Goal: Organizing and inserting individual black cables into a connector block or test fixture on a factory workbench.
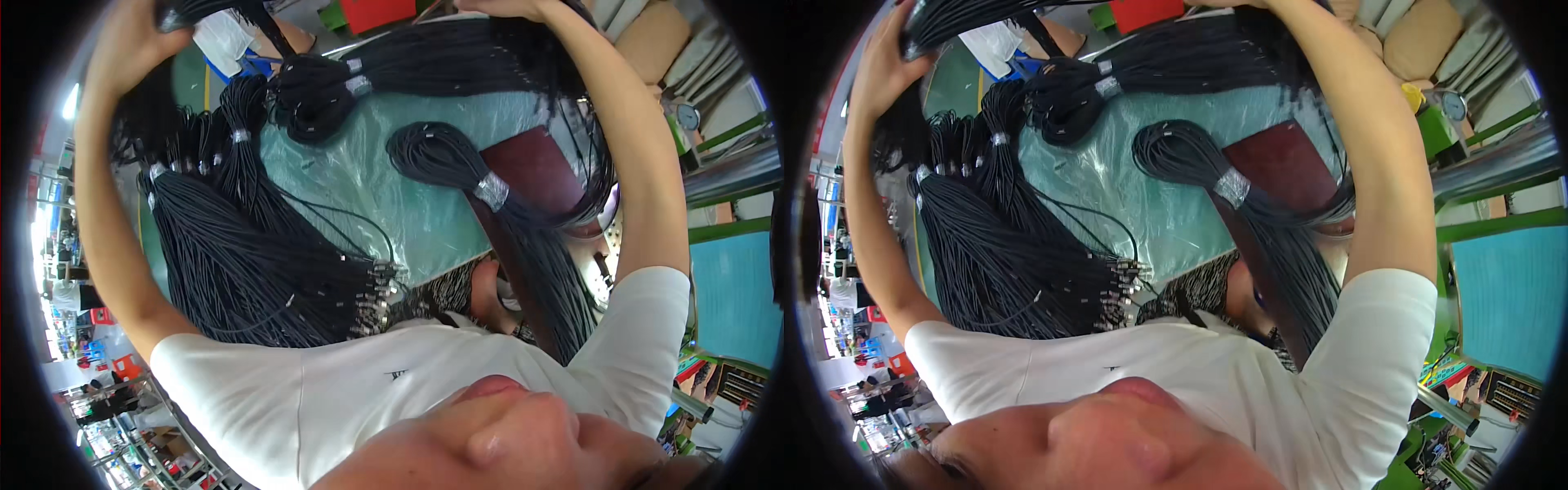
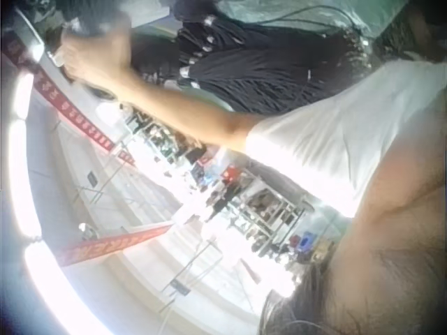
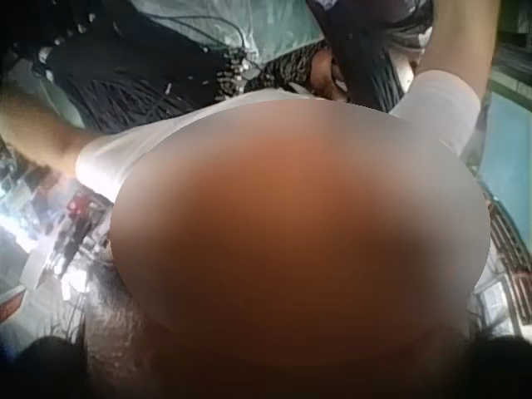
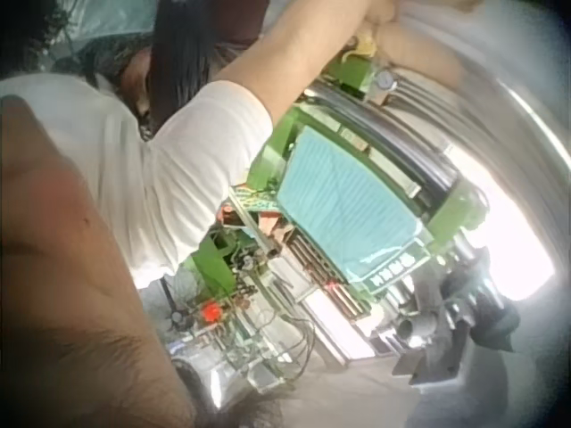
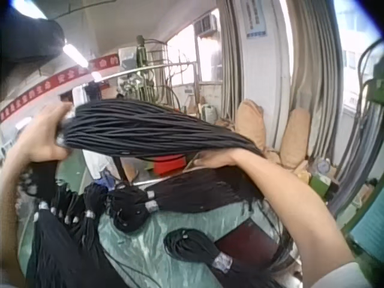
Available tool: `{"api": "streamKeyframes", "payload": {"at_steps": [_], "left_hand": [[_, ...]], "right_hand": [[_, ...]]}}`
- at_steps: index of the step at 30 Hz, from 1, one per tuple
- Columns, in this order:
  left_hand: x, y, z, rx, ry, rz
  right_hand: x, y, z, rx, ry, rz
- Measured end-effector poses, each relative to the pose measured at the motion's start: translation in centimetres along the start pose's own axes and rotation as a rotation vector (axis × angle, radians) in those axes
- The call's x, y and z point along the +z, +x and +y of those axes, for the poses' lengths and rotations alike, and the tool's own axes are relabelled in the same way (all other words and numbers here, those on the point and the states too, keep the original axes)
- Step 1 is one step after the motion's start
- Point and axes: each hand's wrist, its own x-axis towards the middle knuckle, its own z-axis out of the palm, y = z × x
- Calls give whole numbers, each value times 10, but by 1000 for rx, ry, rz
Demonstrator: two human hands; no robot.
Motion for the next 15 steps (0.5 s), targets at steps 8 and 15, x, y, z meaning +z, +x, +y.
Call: {"api": "streamKeyframes", "payload": {"at_steps": [8, 15], "left_hand": [[291, -36, 73, -389, -288, -571], [334, -44, 126, -526, -485, -1033]], "right_hand": [[135, -47, 83, 328, 134, -290], [157, -264, -116, 494, 442, 322]]}}
